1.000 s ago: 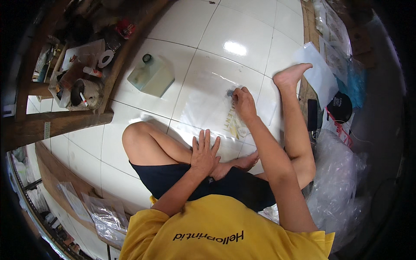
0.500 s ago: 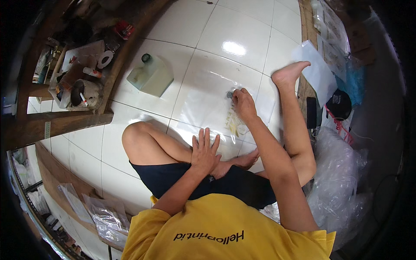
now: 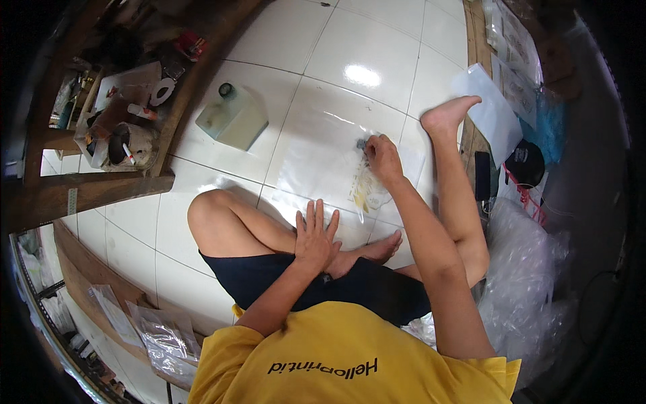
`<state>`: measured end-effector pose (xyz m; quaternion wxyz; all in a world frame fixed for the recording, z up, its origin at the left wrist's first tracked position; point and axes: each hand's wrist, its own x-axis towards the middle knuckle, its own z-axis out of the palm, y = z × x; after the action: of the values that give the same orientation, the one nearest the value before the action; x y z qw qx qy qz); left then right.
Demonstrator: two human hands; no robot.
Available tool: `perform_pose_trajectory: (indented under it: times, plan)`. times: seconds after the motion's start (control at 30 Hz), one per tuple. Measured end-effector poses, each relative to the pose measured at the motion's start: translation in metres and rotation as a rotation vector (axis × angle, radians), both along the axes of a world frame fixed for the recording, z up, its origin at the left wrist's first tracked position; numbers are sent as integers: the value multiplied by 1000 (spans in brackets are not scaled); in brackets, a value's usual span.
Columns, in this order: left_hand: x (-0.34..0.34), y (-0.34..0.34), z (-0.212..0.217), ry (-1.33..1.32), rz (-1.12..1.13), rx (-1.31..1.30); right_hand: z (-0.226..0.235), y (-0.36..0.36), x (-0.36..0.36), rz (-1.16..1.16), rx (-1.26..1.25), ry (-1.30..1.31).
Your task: The person sits on the floor and wipes a clear plastic sheet with a cloth, then folds the cloth and wipes the sheet again. The person then picks up a second plastic sheet with a yellow logo, places it on the floor, and wipes it with the cloth.
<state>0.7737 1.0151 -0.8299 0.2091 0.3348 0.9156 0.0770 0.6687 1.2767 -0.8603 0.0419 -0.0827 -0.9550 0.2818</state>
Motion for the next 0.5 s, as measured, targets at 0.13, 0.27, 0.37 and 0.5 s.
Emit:
perform_pose_trajectory:
  times: [0.13,0.27,0.37,0.5]
  plan:
    - [-1,-1,2,-33,35,-13,5,-38,54,203,-10,-73]
    - [-3,-1,0,-24,28,-14,1,-69,89,224,-17,-124]
    - [-3,-1,3,-32,17,-16,-10,-39,48,138,35,-23]
    - [-1,2,3,-28,21,-21,1,6,-3,-29,-58,-132]
